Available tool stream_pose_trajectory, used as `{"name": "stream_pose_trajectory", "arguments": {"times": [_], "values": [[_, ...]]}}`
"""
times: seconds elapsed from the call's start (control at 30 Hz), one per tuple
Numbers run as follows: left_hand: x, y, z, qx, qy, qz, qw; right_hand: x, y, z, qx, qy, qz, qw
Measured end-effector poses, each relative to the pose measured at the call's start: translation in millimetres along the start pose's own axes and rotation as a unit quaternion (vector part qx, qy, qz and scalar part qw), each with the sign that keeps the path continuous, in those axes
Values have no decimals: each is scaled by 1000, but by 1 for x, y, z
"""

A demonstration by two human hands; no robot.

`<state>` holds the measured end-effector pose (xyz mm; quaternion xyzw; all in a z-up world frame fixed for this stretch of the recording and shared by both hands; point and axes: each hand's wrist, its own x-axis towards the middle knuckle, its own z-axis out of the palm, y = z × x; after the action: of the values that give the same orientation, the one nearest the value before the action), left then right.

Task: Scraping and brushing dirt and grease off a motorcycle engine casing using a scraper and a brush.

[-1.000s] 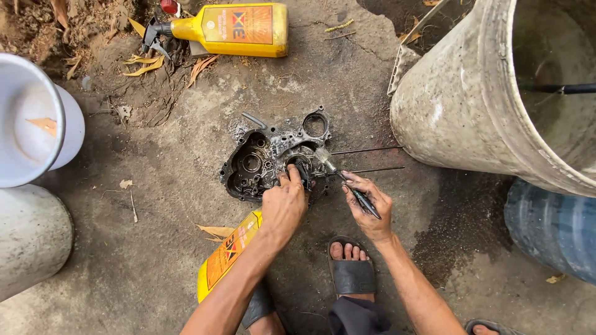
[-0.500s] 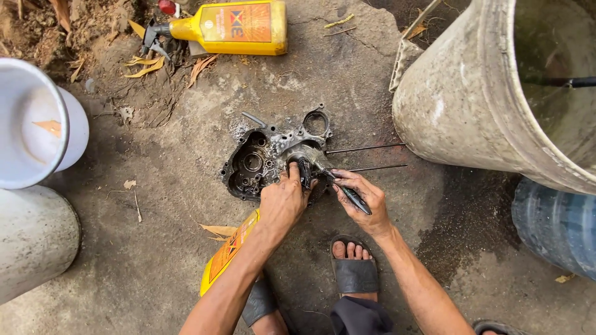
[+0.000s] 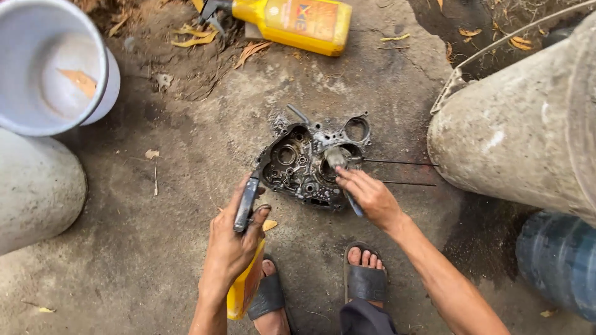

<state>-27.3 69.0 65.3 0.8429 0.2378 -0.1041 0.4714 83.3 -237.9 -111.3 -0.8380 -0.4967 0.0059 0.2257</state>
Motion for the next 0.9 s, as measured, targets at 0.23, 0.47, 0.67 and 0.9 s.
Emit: {"name": "stream_pose_trajectory", "arguments": {"times": [0.23,0.47,0.67,0.9], "values": [[-12,-34,-29,-70,91,26,993,12,-18,-16,-32,-31,68,997],[-13,-51,-37,-60,109,0,992,5,-17,-27,-56,-31,113,992],[-11,-42,-37,-96,112,94,985,13,6,-1,11,26,54,998],[-17,-66,-47,-123,207,110,964,29,-40,-44,7,73,126,989]]}}
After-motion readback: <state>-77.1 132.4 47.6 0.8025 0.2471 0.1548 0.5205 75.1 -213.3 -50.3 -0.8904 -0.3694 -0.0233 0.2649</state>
